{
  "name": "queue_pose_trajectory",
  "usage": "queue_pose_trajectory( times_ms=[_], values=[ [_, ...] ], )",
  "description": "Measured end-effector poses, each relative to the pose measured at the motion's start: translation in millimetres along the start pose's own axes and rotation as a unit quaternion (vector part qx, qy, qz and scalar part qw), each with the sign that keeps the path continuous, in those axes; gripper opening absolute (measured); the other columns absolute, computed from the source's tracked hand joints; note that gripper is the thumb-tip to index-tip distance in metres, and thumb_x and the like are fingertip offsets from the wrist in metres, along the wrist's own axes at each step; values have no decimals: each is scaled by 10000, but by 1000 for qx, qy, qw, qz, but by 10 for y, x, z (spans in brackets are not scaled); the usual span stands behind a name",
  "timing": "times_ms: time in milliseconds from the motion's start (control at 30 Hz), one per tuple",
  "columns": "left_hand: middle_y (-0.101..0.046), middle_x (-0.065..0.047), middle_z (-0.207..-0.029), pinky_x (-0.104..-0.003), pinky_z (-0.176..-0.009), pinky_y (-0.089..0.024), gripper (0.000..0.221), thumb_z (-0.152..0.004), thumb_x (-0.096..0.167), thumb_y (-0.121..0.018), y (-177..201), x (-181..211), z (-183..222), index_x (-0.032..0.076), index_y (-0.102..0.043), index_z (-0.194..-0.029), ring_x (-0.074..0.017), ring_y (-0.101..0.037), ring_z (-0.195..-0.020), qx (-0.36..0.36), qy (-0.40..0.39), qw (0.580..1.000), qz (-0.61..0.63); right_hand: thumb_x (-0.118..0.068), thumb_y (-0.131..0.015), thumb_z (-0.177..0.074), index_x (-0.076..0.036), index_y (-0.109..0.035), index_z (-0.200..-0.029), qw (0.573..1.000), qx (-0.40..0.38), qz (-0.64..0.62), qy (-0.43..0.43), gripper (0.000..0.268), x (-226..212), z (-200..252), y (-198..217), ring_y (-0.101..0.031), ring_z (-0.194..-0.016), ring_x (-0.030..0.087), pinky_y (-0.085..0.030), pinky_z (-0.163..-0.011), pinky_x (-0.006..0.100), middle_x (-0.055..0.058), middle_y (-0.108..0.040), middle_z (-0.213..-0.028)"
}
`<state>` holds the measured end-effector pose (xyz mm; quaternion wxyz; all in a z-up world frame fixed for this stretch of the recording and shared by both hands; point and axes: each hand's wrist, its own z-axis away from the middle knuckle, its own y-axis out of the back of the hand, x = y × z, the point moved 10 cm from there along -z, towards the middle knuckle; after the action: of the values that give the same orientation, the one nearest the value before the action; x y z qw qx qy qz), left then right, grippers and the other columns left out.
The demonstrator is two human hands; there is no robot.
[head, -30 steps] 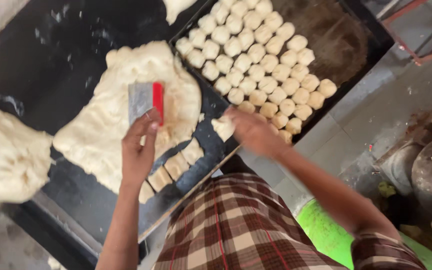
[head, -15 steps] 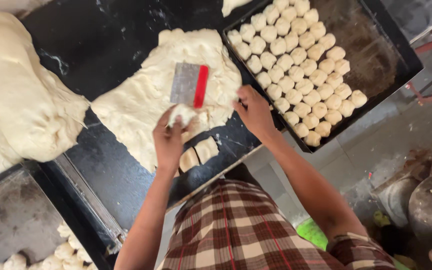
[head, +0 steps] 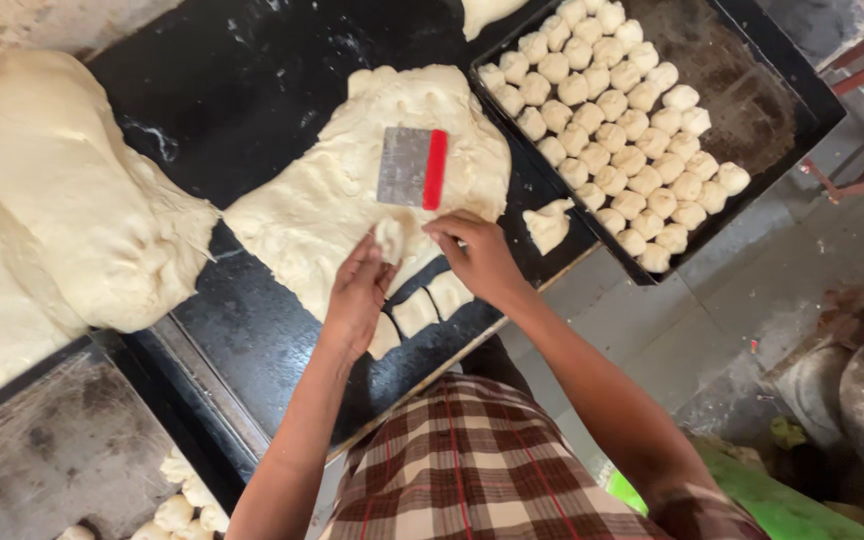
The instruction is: The person portions and shapes small pieces of dough from a larger slab, placing them onto a baking tray.
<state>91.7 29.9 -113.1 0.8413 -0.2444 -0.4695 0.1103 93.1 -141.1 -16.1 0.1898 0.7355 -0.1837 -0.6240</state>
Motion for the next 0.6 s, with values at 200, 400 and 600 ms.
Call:
queue_pose_trajectory(
  times_ms=[200, 400, 600],
  values=[
    [-668, -68, -1266, -329, -990, -571, 508, -1062, 130, -583, -456, 193, 203, -12, -485, -1540, -104, -579, -1002, -149, -49, 973, -171, -170, -839, -838, -40, -695, -1213, 997, 50, -4, -58, 423, -247, 30, 217, -644, -899, 180, -570, -744, 327, 104, -704, -1068],
    [-751, -117, -1249, -290, -973, -551, 383, -966, -30, -615, -624, 466, 309, -75, -679, -1340, -134, -687, -1111, -193, -152, 923, -296, -230, -819, -953, -171, -816, -1101, 975, -9, 148, 168, 159, -800, 395, 167, -695, -972, 212, -576, -870, 355, 37, -714, -1017],
    [-687, -128, -1191, -346, -975, -609, 306, -1001, -27, -484, -782, 390, 325, -33, -583, -1290, -177, -724, -1010, -162, 120, 979, 31, -85, -773, -931, -145, -761, -1158, 944, 72, 199, 251, 235, -935, 456, 249, -754, -1097, 177, -517, -1075, 491, 27, -754, -1226]
  ],
)
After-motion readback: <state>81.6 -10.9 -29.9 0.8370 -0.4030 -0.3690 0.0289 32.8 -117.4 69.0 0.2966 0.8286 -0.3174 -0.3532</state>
